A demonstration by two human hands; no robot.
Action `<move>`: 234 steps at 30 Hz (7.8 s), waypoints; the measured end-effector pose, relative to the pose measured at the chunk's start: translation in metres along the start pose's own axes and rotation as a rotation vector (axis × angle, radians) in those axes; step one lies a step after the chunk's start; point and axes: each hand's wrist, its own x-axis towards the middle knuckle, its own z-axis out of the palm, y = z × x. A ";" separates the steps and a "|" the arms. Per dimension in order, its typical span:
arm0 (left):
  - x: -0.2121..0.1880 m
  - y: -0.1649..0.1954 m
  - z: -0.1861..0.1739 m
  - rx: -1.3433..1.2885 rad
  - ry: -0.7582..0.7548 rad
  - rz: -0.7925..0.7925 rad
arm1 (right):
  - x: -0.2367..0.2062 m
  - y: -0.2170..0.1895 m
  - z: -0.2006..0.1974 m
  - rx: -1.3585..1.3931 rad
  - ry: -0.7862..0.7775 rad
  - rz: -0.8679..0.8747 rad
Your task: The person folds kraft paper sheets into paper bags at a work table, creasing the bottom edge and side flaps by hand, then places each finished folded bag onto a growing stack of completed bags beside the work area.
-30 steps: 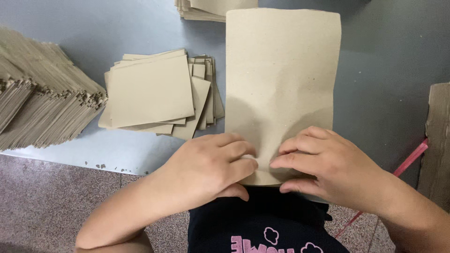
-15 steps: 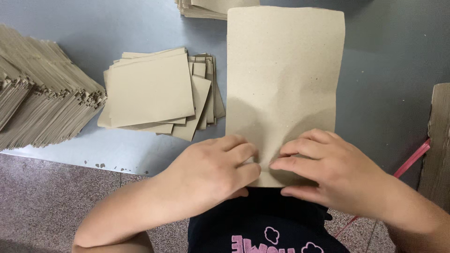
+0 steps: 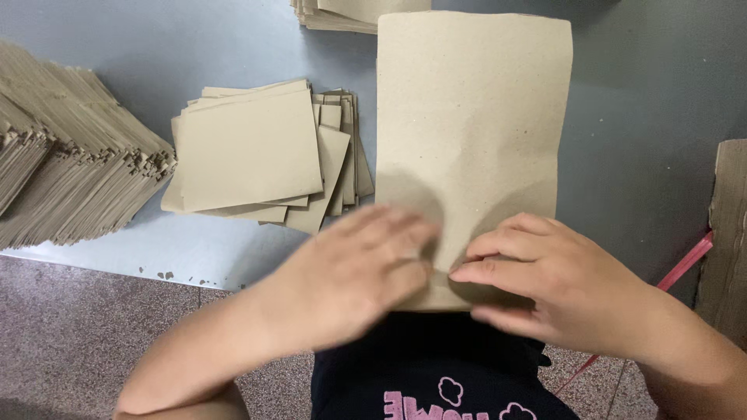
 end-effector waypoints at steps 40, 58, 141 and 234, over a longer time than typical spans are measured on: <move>0.053 -0.063 0.027 -0.130 0.443 -0.701 | 0.049 0.044 -0.006 -0.171 0.801 0.525; 0.028 -0.054 0.003 0.452 0.425 -0.037 | -0.015 0.016 0.000 -0.916 0.497 0.153; 0.043 -0.038 0.034 0.267 0.441 -0.634 | 0.038 0.011 0.003 -0.742 0.526 -0.036; 0.004 0.002 -0.004 -0.212 -0.020 -0.013 | 0.006 0.012 0.005 0.165 0.041 -0.053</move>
